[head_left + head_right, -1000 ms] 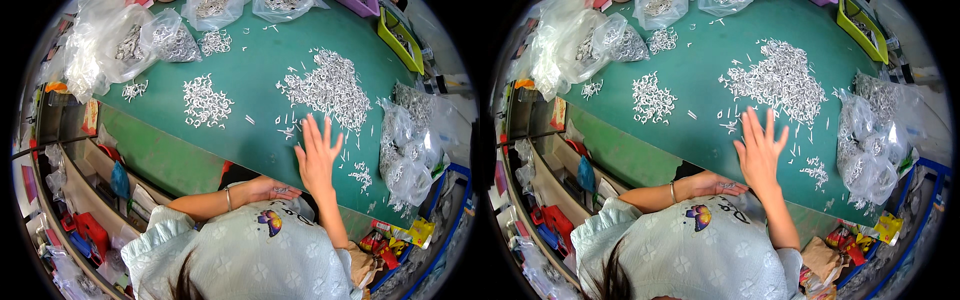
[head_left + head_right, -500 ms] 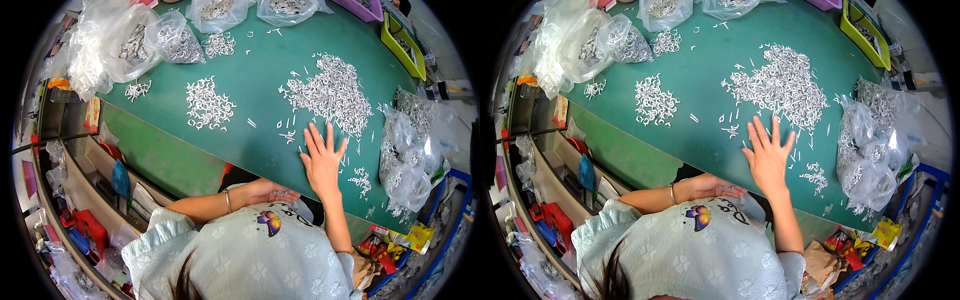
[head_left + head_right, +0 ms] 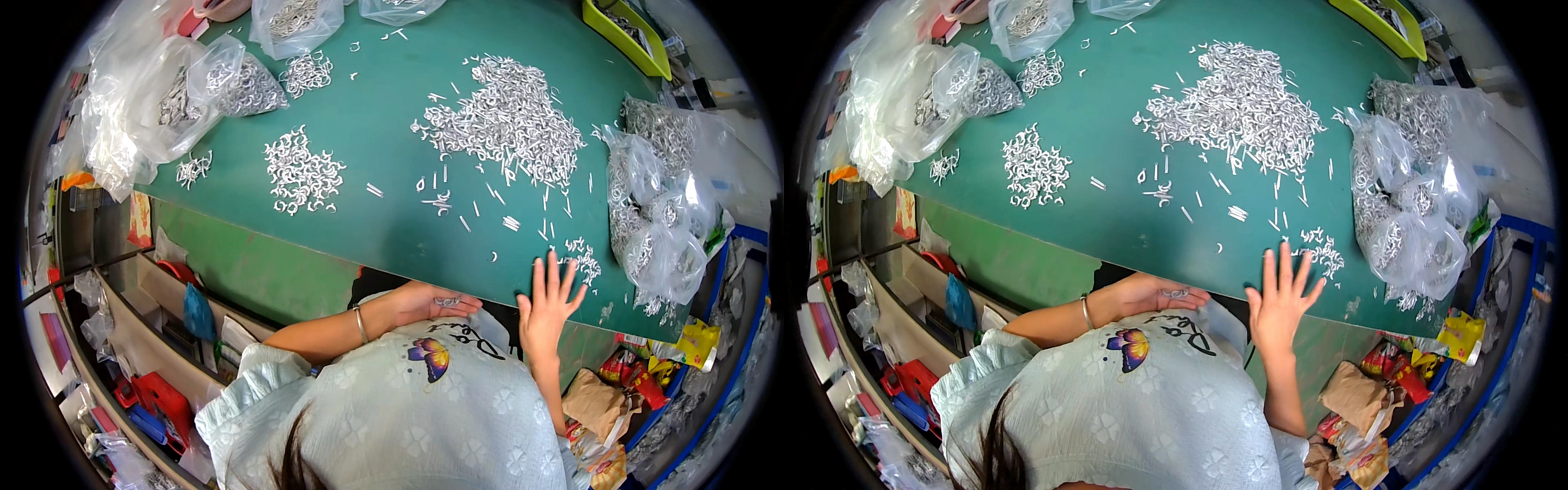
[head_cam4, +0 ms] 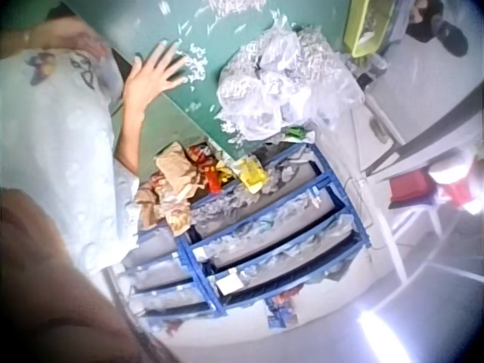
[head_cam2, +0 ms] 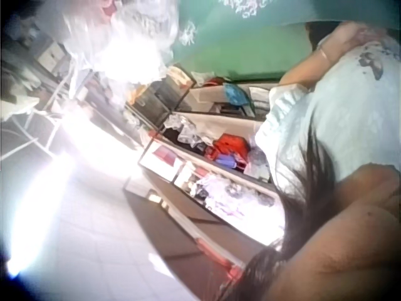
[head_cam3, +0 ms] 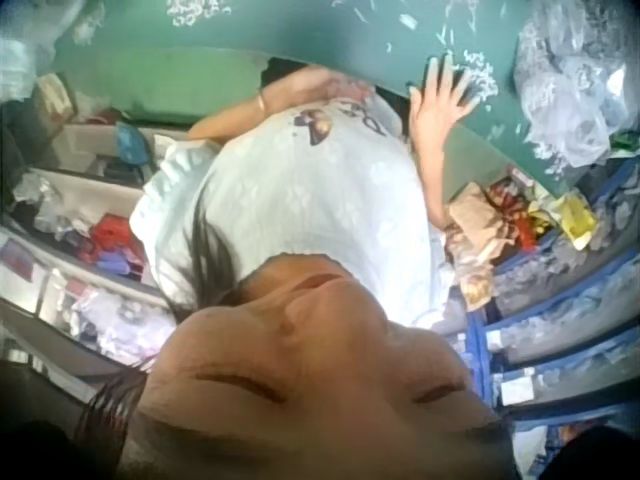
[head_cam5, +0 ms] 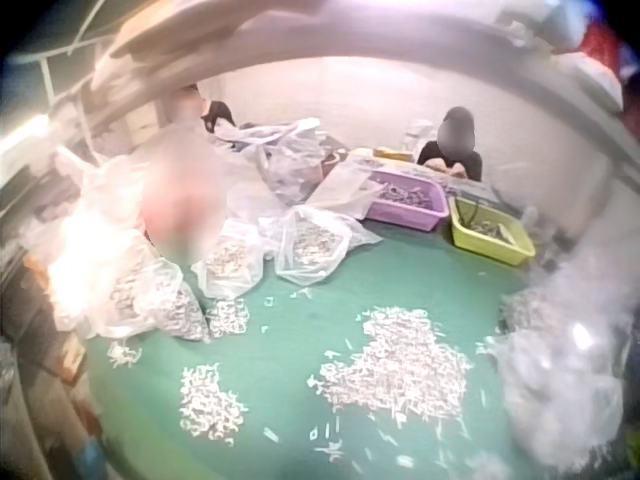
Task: The person sorts through a pile of small metal components on a green table by hand, separating them into different groups and placing them into plastic bags.
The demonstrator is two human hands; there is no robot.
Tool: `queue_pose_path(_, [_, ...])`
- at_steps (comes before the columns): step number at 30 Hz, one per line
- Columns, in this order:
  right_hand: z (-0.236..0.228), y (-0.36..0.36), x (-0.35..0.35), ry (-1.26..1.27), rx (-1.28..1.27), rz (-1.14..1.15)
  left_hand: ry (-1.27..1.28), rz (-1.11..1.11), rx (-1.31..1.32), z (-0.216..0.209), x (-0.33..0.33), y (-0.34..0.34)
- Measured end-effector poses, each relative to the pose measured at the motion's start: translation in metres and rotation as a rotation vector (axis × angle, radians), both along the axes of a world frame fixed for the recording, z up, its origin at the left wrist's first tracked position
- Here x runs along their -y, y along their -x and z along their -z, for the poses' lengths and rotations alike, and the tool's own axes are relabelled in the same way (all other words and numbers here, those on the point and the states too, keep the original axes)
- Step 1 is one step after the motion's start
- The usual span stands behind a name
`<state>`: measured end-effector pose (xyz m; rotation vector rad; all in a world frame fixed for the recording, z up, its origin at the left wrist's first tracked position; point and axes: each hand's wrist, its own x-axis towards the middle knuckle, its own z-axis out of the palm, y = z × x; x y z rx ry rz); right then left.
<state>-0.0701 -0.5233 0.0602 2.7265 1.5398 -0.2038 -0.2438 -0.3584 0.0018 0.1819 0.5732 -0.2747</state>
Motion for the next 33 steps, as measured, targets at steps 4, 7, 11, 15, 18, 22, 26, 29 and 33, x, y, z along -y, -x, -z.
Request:
queue_pose_path(4, [-0.001, -0.001, -0.011, -0.123, -0.012, 0.049, 0.005, 0.013, -0.006, 0.006, 0.003, 0.000])
queue_pose_path(7, [-0.010, 0.021, -0.038, -0.029, -0.147, -0.231, 0.004, -0.011, -0.037, 0.006, 0.005, 0.000])
queue_pose_path(11, [-0.005, 0.016, -0.029, 0.027, -0.135, -0.196, -0.038, -0.037, -0.002, -0.001, 0.003, 0.001])
queue_pose_path(15, [-0.003, 0.004, -0.010, -0.007, -0.055, -0.037, -0.048, -0.017, 0.002, -0.007, -0.001, -0.001])
queue_pose_path(18, [-0.003, 0.003, -0.004, -0.073, -0.068, 0.044, -0.057, 0.012, 0.000, -0.009, 0.000, -0.004])
queue_pose_path(22, [0.002, -0.004, 0.009, -0.310, -0.056, 0.134, -0.049, 0.007, 0.014, -0.005, 0.001, -0.002])
queue_pose_path(26, [0.008, 0.004, 0.006, -0.293, -0.088, 0.178, -0.068, 0.031, 0.003, -0.008, 0.001, -0.004])
queue_pose_path(29, [0.006, 0.006, -0.004, -0.245, -0.023, 0.172, -0.063, 0.046, 0.009, -0.005, 0.001, -0.003])
queue_pose_path(33, [0.005, 0.022, -0.004, -0.176, -0.083, 0.086, -0.043, 0.078, 0.009, -0.008, 0.000, -0.008])
